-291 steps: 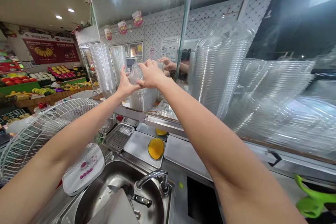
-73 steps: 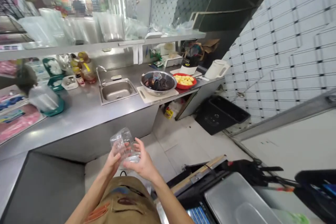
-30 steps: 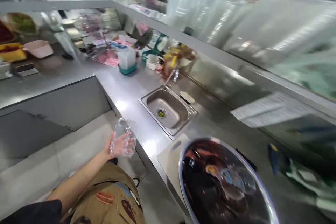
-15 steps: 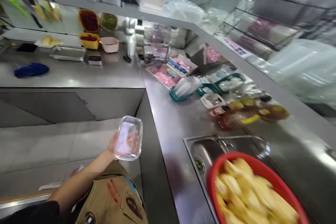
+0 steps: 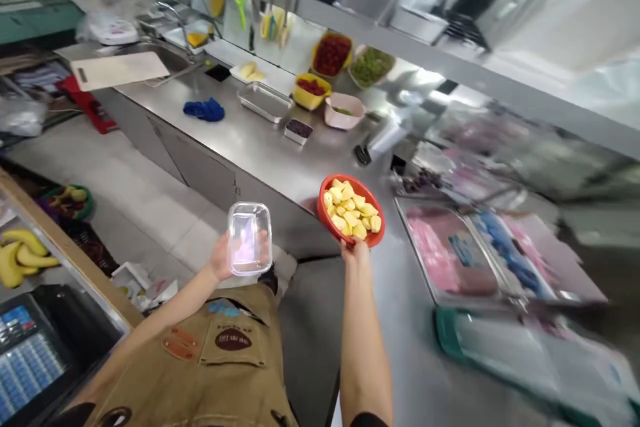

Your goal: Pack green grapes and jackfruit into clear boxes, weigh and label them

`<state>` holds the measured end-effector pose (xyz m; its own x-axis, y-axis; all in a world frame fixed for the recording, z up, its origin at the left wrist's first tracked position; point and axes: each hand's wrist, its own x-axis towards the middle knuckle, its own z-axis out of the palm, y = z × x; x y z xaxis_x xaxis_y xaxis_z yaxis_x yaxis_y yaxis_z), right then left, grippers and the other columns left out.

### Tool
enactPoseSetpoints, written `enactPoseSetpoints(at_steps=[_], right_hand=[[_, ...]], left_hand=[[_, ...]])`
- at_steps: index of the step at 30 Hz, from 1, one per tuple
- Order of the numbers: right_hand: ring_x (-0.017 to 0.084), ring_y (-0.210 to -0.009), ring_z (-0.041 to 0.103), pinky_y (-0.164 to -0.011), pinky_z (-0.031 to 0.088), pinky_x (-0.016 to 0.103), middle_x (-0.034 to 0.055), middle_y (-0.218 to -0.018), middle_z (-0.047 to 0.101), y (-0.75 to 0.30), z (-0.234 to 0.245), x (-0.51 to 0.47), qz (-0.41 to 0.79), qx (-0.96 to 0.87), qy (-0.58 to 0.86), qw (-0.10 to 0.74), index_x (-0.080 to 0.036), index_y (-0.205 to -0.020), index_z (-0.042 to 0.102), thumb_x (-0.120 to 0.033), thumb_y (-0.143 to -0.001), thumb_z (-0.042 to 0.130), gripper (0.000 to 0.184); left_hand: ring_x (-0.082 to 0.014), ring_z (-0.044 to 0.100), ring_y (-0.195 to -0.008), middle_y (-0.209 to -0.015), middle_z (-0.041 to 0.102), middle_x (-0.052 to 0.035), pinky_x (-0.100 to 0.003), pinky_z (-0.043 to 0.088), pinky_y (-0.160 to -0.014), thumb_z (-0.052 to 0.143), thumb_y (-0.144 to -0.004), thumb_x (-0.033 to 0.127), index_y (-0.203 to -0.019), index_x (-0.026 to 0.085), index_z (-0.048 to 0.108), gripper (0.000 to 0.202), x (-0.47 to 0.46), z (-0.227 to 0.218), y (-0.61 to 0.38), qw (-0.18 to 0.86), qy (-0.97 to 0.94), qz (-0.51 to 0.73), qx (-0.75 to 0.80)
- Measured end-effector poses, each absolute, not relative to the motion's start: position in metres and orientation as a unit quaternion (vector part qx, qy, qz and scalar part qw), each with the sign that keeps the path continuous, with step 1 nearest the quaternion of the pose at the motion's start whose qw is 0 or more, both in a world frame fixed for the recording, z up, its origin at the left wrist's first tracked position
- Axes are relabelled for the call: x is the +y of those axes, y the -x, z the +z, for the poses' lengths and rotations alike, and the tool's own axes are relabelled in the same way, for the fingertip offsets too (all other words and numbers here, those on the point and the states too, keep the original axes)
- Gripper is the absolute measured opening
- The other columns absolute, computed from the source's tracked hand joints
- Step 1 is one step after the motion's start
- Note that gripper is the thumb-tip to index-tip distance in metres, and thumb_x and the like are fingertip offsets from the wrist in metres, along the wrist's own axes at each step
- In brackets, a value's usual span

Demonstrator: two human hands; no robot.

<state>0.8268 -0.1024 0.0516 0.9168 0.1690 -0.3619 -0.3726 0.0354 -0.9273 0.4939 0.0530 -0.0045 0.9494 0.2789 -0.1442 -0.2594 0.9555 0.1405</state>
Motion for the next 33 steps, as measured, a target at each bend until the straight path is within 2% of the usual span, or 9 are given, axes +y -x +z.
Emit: enactPoseSetpoints(at_steps=[4, 6, 9, 11, 18, 22, 27, 30, 33], right_hand=[[0.020, -0.086, 0.071, -0.070, 0.061, 0.036, 0.0084, -0.095, 0.066, -0.888, 0.046, -0.041, 0.250, 0.056, 0.687, 0.680, -0.021, -0.092, 0.059, -0.023, -0.087, 0.062, 0.006], [0.020, -0.082, 0.069, -0.070, 0.063, 0.036, 0.0052, -0.088, 0.064, -0.893, 0.040, -0.040, 0.272, 0.054, 0.683, 0.676, -0.023, -0.086, 0.056, -0.035, -0.085, 0.072, 0.019], [0.023, -0.080, 0.070, -0.063, 0.065, 0.038, 0.0052, -0.089, 0.066, -0.867, 0.026, -0.042, 0.338, 0.016, 0.676, 0.655, -0.021, -0.086, 0.062, -0.051, -0.068, 0.089, 0.044], [0.024, -0.083, 0.071, -0.062, 0.064, 0.036, 0.0073, -0.096, 0.071, -0.844, 0.021, -0.032, 0.415, -0.135, 0.674, 0.596, -0.020, -0.093, 0.068, -0.059, -0.069, 0.087, 0.050], [0.020, -0.069, 0.065, -0.065, 0.053, 0.033, 0.0024, -0.075, 0.070, -0.862, 0.036, 0.016, 0.374, -0.372, 0.689, 0.497, -0.022, -0.080, 0.065, -0.045, -0.082, 0.071, 0.024], [0.020, -0.072, 0.068, -0.059, 0.051, 0.030, 0.0043, -0.081, 0.073, -0.880, 0.047, 0.018, 0.325, -0.346, 0.704, 0.528, -0.022, -0.083, 0.065, -0.043, -0.087, 0.066, 0.021], [0.023, -0.086, 0.075, -0.078, 0.061, 0.037, 0.0076, -0.092, 0.078, -0.886, 0.062, 0.026, 0.269, -0.261, 0.690, 0.619, -0.024, -0.089, 0.063, -0.048, -0.093, 0.066, 0.025], [0.024, -0.094, 0.077, -0.076, 0.063, 0.036, 0.0092, -0.102, 0.080, -0.906, 0.073, 0.024, 0.237, -0.206, 0.675, 0.668, -0.025, -0.095, 0.059, -0.055, -0.094, 0.069, 0.031], [0.025, -0.089, 0.079, -0.070, 0.063, 0.036, 0.0092, -0.100, 0.081, -0.941, 0.079, 0.011, 0.190, -0.157, 0.682, 0.689, -0.026, -0.098, 0.055, -0.062, -0.088, 0.076, 0.043]], left_hand=[[-0.0391, 0.058, -0.144, -0.158, 0.059, -0.0189, -0.061, 0.039, -0.125, 0.073, -0.088, 0.062, -0.147, 0.013, 0.060, 0.079, 0.077, -0.008, -0.557, 0.973, -0.066, 0.205, 0.084], [-0.0374, 0.061, -0.139, -0.158, 0.060, -0.0171, -0.060, 0.042, -0.123, 0.076, -0.085, 0.064, -0.146, 0.015, 0.062, 0.079, 0.085, -0.007, -0.591, 0.960, -0.085, 0.242, 0.109], [-0.0351, 0.063, -0.136, -0.155, 0.061, -0.0144, -0.057, 0.045, -0.121, 0.084, -0.082, 0.059, -0.143, 0.020, 0.064, 0.075, 0.091, -0.007, -0.636, 0.930, -0.142, 0.296, 0.167], [-0.0337, 0.064, -0.134, -0.153, 0.063, -0.0131, -0.055, 0.047, -0.120, 0.089, -0.078, 0.055, -0.142, 0.023, 0.065, 0.075, 0.093, -0.009, -0.658, 0.905, -0.191, 0.319, 0.205], [-0.0332, 0.064, -0.130, -0.149, 0.063, -0.0122, -0.052, 0.052, -0.113, 0.091, -0.070, 0.067, -0.143, 0.029, 0.065, 0.086, 0.105, -0.003, -0.694, 0.857, -0.303, 0.344, 0.234], [-0.0347, 0.066, -0.127, -0.146, 0.065, -0.0120, -0.052, 0.055, -0.109, 0.095, -0.059, 0.072, -0.142, 0.031, 0.065, 0.098, 0.116, 0.010, -0.719, 0.855, -0.324, 0.338, 0.222], [-0.0339, 0.066, -0.127, -0.144, 0.067, -0.0123, -0.048, 0.057, -0.108, 0.100, -0.049, 0.072, -0.145, 0.030, 0.065, 0.111, 0.139, 0.021, -0.742, 0.838, -0.349, 0.366, 0.206], [-0.0310, 0.069, -0.123, -0.144, 0.068, -0.0118, -0.043, 0.060, -0.104, 0.094, -0.054, 0.078, -0.139, 0.028, 0.069, 0.102, 0.168, 0.013, -0.750, 0.844, -0.320, 0.359, 0.236], [-0.0320, 0.073, -0.118, -0.138, 0.070, -0.0159, -0.045, 0.062, -0.101, 0.081, -0.069, 0.084, -0.126, 0.020, 0.072, 0.086, 0.202, -0.007, -0.763, 0.842, -0.289, 0.320, 0.325]])
